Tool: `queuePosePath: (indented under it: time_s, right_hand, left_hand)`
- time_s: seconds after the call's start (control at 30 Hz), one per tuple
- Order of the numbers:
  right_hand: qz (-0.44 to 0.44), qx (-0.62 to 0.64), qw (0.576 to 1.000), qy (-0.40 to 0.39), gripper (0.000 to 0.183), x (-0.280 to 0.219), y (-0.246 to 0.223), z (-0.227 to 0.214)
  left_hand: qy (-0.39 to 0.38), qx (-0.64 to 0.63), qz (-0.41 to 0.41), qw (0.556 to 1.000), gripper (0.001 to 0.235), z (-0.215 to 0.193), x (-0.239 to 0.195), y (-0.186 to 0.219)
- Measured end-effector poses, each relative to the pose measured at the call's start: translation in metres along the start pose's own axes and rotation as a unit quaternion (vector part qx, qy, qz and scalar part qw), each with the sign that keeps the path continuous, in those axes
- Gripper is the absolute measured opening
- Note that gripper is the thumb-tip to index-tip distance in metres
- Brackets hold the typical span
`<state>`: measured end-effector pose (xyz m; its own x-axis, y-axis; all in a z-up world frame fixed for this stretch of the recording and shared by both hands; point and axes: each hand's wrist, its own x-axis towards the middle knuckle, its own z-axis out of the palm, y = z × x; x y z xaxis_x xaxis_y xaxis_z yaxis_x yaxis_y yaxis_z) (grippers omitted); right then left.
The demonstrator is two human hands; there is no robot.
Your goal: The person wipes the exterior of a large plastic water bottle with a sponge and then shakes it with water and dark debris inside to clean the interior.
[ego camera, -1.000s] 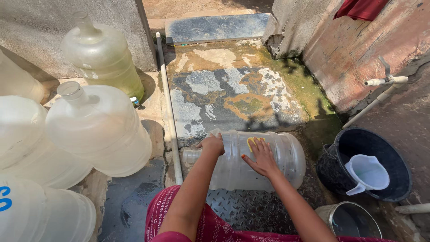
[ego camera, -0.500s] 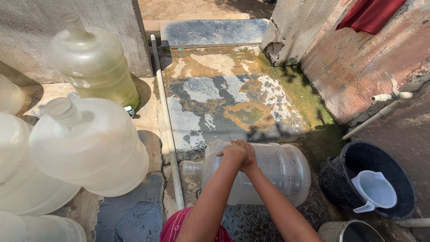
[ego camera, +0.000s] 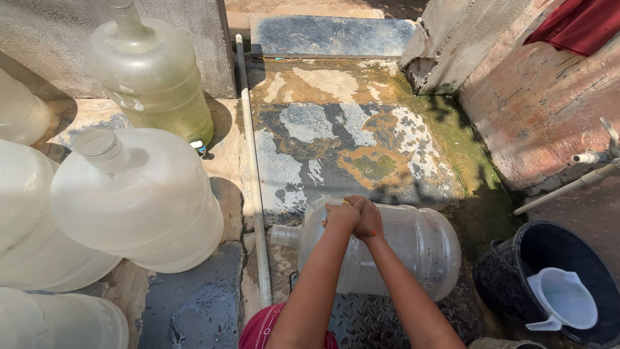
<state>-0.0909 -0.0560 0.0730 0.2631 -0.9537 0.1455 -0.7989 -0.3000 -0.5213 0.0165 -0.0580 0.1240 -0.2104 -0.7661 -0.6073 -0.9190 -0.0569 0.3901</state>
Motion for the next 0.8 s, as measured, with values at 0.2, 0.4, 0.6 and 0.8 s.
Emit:
queuePosePath:
  time_s: [0.2,0.4,0.6,0.8]
  right_hand:
    - [-0.010,0.029,0.999,0.018,0.040,-0.005,-0.003,-0.002]
    - [0.010,0.015,1.000,0.024,0.038,-0.006,-0.003,-0.003]
    - [0.022,0.017,1.000,0.014,0.039,-0.008,-0.005,-0.004]
    - [0.002,0.019,0.999,0.031,0.039,-0.008,-0.003,-0.004]
  left_hand:
    - [0.005,-0.043,-0.022,0.999,0.121,-0.001,-0.010,0.003]
    - [-0.001,-0.016,-0.024,1.000,0.120,0.002,-0.001,0.005]
    - [0.025,-0.029,-0.031,0.999,0.104,0.014,0.017,0.000]
    - [-0.001,-0.018,-0.033,0.999,0.121,0.010,0.007,0.002]
